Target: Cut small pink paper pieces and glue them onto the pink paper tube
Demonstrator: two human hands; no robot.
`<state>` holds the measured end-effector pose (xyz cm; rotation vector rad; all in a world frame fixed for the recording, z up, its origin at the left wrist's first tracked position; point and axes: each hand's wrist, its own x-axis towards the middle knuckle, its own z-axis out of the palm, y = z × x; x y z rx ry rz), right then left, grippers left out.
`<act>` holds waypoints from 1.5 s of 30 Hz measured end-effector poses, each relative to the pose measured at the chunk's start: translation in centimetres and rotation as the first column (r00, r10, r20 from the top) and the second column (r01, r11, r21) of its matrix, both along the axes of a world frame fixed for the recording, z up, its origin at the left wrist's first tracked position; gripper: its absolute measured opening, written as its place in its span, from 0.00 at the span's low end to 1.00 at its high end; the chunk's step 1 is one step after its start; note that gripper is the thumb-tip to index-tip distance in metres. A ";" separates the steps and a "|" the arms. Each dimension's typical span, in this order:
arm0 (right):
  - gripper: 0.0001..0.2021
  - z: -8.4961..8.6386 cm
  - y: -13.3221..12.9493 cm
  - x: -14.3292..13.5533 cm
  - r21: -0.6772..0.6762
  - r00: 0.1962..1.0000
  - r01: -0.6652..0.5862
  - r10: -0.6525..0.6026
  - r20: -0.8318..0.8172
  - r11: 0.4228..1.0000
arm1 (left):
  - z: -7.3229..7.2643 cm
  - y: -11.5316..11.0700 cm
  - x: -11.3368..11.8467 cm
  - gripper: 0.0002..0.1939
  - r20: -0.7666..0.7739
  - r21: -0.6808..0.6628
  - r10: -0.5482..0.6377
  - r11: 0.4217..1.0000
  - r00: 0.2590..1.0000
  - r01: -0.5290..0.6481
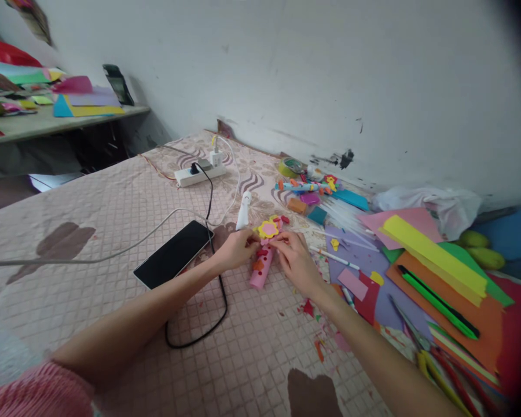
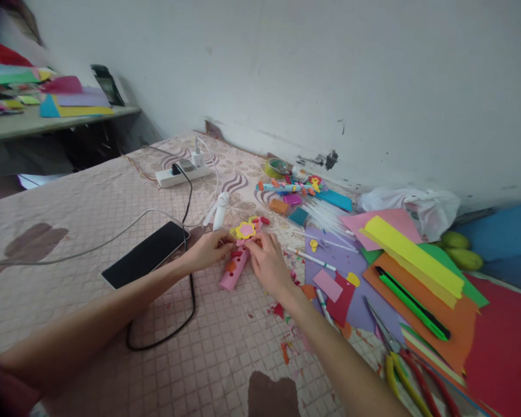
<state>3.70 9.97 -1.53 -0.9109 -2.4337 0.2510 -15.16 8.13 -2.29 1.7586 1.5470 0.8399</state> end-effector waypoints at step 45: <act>0.18 -0.2 0.1 -0.7 0.016 0.999 0.032 -0.032 0.032 0.999 | -0.5 1.3 0.8 0.06 0.016 -0.020 0.028 0.999 0.999 -0.028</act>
